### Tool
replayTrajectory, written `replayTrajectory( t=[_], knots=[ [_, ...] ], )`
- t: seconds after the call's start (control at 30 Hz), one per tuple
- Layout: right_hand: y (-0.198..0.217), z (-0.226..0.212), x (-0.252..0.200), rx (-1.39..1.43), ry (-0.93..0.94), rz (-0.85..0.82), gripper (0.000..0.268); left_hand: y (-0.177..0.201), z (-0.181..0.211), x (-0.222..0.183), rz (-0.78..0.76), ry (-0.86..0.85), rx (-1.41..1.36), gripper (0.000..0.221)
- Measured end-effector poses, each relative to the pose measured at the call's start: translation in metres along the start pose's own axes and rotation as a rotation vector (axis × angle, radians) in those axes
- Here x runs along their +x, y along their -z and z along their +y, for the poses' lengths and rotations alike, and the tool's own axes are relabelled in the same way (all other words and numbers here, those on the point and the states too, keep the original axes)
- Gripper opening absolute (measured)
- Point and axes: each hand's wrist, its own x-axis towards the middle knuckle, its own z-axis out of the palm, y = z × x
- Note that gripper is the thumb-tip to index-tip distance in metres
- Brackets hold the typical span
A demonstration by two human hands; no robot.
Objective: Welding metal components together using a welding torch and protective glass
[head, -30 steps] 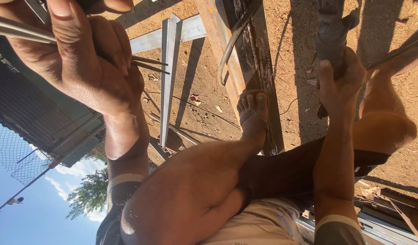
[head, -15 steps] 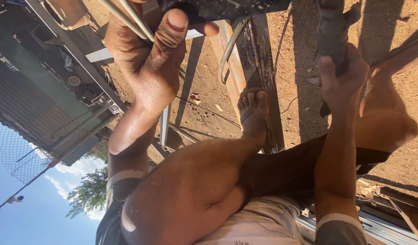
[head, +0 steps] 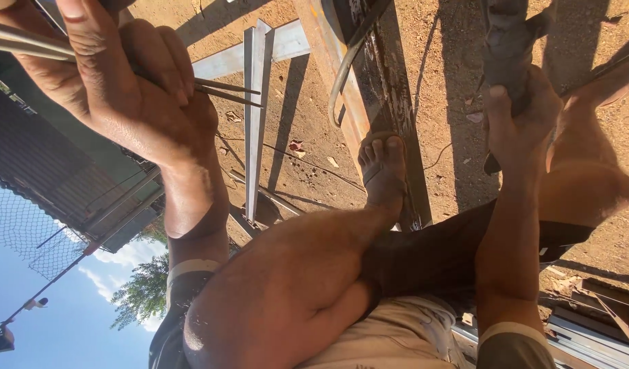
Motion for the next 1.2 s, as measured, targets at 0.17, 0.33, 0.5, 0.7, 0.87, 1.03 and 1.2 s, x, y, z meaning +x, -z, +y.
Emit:
replayTrajectory(
  t=[0.17,0.33,0.5,0.7,0.87,1.03,1.2],
  knots=[
    [-0.005,0.015,0.003,0.076,0.05,-0.02,0.031,-0.008,0.003,0.003,-0.033,0.032,0.002,0.045],
    [-0.007,0.011,0.003,0.018,0.018,-0.018,0.036,-0.017,0.0,-0.003,0.024,0.096,0.044,0.031],
    [-0.006,0.006,0.005,0.054,0.013,-0.032,0.035,-0.029,-0.002,-0.01,0.04,0.227,0.039,0.032],
    [-0.003,0.009,0.005,-0.016,0.036,-0.033,0.037,-0.057,-0.002,-0.018,-0.194,0.371,0.062,0.033],
    [-0.002,0.011,0.006,-0.04,0.036,-0.025,0.036,-0.057,-0.005,-0.014,-0.212,0.334,-0.053,0.03],
    [0.001,0.017,0.004,-0.058,0.067,-0.008,0.042,-0.037,0.0,-0.009,-0.081,0.38,0.125,0.037],
    [0.004,0.001,0.001,0.028,-0.034,0.005,0.042,-0.019,0.007,0.01,-0.096,0.069,0.041,0.038]
  ],
)
